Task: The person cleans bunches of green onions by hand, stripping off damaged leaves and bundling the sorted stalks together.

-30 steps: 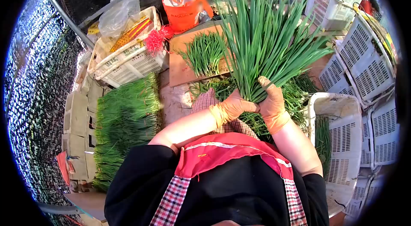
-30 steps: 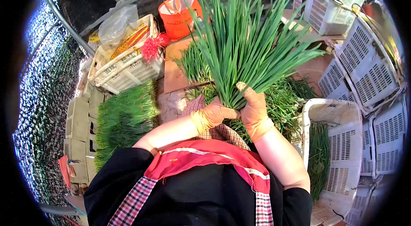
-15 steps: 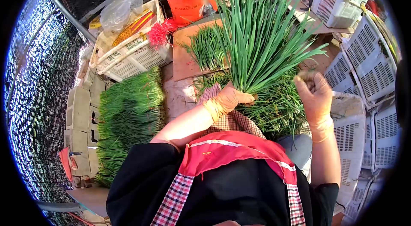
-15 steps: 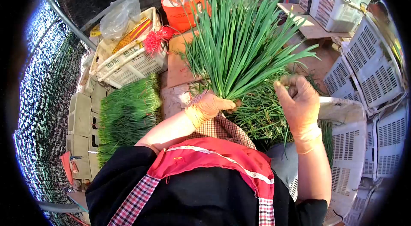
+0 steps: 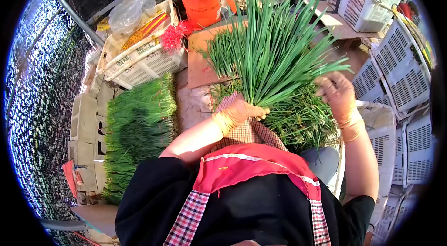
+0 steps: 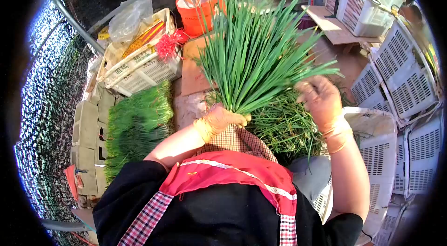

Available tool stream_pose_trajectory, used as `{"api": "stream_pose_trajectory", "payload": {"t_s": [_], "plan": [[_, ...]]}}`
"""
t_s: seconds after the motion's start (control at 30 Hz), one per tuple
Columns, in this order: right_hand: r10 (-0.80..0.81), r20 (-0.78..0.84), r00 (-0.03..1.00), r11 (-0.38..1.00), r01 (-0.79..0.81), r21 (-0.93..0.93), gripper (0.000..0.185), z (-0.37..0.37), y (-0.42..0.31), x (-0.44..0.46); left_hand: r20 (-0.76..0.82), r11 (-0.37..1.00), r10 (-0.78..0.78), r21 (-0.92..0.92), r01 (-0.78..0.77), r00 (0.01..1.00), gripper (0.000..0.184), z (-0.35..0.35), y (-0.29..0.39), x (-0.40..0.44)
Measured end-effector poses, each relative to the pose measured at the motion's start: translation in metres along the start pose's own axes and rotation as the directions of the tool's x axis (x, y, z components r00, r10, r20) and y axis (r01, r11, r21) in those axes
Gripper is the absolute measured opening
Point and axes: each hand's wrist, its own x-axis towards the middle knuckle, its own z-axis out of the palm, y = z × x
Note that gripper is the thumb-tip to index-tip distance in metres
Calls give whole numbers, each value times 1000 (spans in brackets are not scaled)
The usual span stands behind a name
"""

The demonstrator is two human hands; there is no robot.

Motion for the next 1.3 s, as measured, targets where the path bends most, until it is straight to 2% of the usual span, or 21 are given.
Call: {"api": "stream_pose_trajectory", "payload": {"t_s": [0.03, 0.13, 0.17, 0.2, 0.23, 0.37, 0.47, 0.57, 0.63, 0.67, 0.7, 0.73, 0.77, 0.87, 0.9, 0.97, 1.07, 1.17, 1.23, 1.27, 1.3], "plan": [[-19, -47, 999, 998, 22, 54, 11, -5, 7, 2, -7, 999, -41, -23, 41, 999, 34, -2, -1, 0], [-39, 24, 999, 996, 41, -77, 13, -10, 9, 5, 14, 992, 111, 59, -112, 994, 31, -3, 7, 0], [-148, 10, 989, 971, 147, -190, 17, -4, 3, 5, 7, 982, 110, 151, -109, 994, 29, -4, 13, -4], [-254, 12, 967, 923, 247, -296, 22, 3, -3, 5, -23, 994, 88, 68, -86, 996, 28, -3, 15, -9], [-241, 32, 970, 928, 240, -286, 22, 9, -5, 6, -11, 995, 18, 96, -17, 1000, 35, -5, 22, -15], [-173, 232, 957, 826, 269, -495, 35, 33, -18, 9, 45, 984, 156, 82, -160, 987, 47, -11, 31, -24], [-410, 349, 843, 552, 534, -640, 26, 56, -2, 17, 0, 986, 91, 141, -90, 996, 48, -23, 27, -34], [-343, 434, 833, 482, 553, -680, 15, 74, 12, 13, -33, 959, 31, 283, -21, 999, 49, -36, 24, -52], [-300, 348, 888, 817, 428, -388, 9, 84, 28, 0, 56, 876, 259, 407, -259, 964, 44, -45, 9, -52], [48, 304, 952, 998, -37, -42, 8, 93, 22, -14, 92, 900, 188, 382, -209, 978, 45, -33, 27, -66], [117, 279, 953, 961, -180, 210, 13, 93, 22, -22, 319, 378, 548, 730, -569, 773, 43, -61, -17, -40], [115, 244, 963, 920, -196, 340, 11, 87, 31, -30, 193, 788, 246, 531, -312, 950, 44, -63, -14, -58], [116, 215, 970, 859, -207, 468, 10, 82, 40, -35, 41, 969, -90, 233, 78, 995, 45, -64, -10, -75], [253, 223, 942, 935, -297, 195, 11, 33, 90, -29, -3, 974, -102, 205, 100, 995, 38, -88, -31, -85], [155, 161, 975, 951, -103, -292, 23, 7, 106, -21, -23, 967, -133, 218, 135, 991, 34, -92, -35, -85], [-84, 176, 981, 673, 186, -716, 40, -23, 102, -12, -7, 977, -92, 194, 92, 996, 27, -78, -20, -82], [-343, 57, 938, 732, 305, -609, 47, -13, 44, -2, -85, 967, -105, 223, 121, 991, 24, -73, -17, -85], [-464, 145, 874, 623, 439, -647, 37, 9, 12, 5, -28, 952, -35, 303, 42, 999, 24, -85, -31, -83], [-380, 374, 846, 365, 509, -780, 30, 26, 1, 11, 0, 938, -41, 345, 39, 999, 26, -89, -33, -82], [-447, 447, 775, 188, 570, -800, 27, 32, 15, 15, -32, 950, -63, 306, 70, 998, 27, -87, -33, -83], [-364, 430, 826, 173, 513, -841, 32, 38, 22, 17, -63, 959, -85, 265, 99, 994, 28, -86, -32, -84]]}}
